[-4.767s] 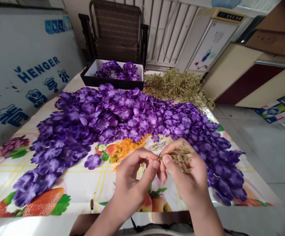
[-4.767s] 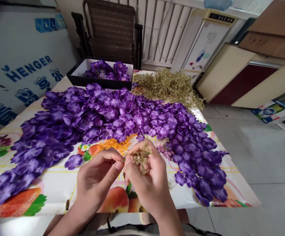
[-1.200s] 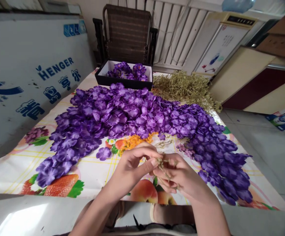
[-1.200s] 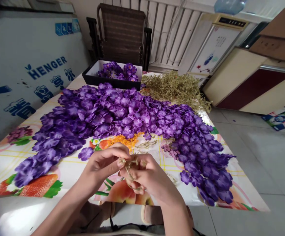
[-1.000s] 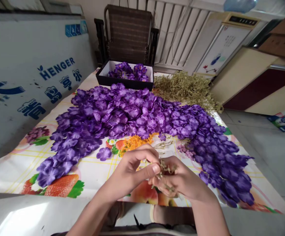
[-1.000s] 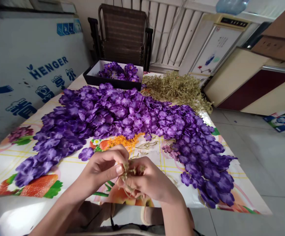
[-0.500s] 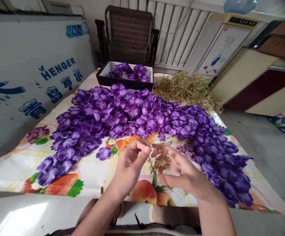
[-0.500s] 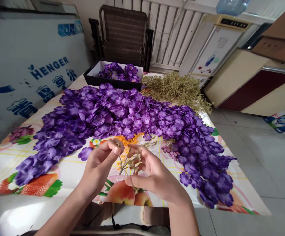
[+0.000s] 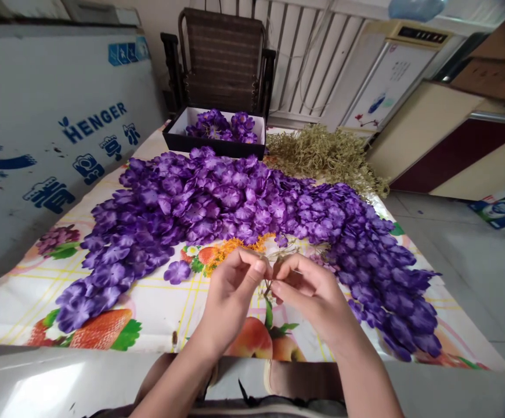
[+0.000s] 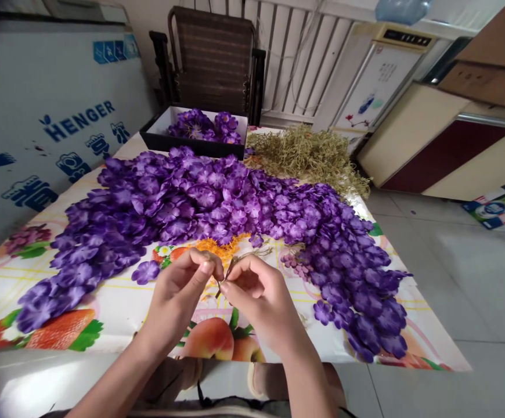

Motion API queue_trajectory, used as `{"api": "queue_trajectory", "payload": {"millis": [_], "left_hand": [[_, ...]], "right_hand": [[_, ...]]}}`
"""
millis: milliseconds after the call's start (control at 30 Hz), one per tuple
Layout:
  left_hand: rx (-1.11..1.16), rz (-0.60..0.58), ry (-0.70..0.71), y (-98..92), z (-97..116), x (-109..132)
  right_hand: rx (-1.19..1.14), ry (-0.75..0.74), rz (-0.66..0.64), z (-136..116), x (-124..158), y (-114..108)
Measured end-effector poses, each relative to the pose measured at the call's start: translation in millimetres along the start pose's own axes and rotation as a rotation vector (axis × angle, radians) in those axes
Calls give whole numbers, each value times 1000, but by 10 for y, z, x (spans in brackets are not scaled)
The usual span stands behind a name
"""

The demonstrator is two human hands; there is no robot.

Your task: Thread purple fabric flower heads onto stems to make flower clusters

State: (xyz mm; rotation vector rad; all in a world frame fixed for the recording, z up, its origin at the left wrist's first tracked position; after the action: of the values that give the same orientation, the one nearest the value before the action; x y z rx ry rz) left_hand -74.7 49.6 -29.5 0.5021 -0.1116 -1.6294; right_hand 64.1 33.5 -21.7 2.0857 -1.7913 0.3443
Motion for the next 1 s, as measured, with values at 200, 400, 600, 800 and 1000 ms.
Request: {"api": "queue_trajectory", "payload": {"millis": [200, 400, 600, 800, 1000], "left_hand": [[551, 225, -259, 45, -38, -34], [658, 349, -287, 55, -2, -29], [407, 371, -117, -103, 47, -65], [344, 452, -114, -220, 34, -94], [329, 460, -153, -240, 24, -105]], "right_hand": [[87, -8, -20, -8, 19, -88], [204, -78, -154, -14, 11, -36], [76, -99, 19, 23, -73, -88], [517, -337, 486, 214, -379, -216], [882, -302, 468, 411, -644, -125]]}}
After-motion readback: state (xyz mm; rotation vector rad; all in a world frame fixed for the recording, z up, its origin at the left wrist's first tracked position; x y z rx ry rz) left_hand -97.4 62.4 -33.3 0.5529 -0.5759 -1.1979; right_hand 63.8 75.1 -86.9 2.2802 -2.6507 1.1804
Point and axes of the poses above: each hand's wrist, its own x-axis away from the middle knuckle, its own y-axis out of the palm, z = x × y, the point moved 1 cm from there along -x, towards the middle knuckle, and after that the axes turned 15 degrees about y, right-handed, at the moved point
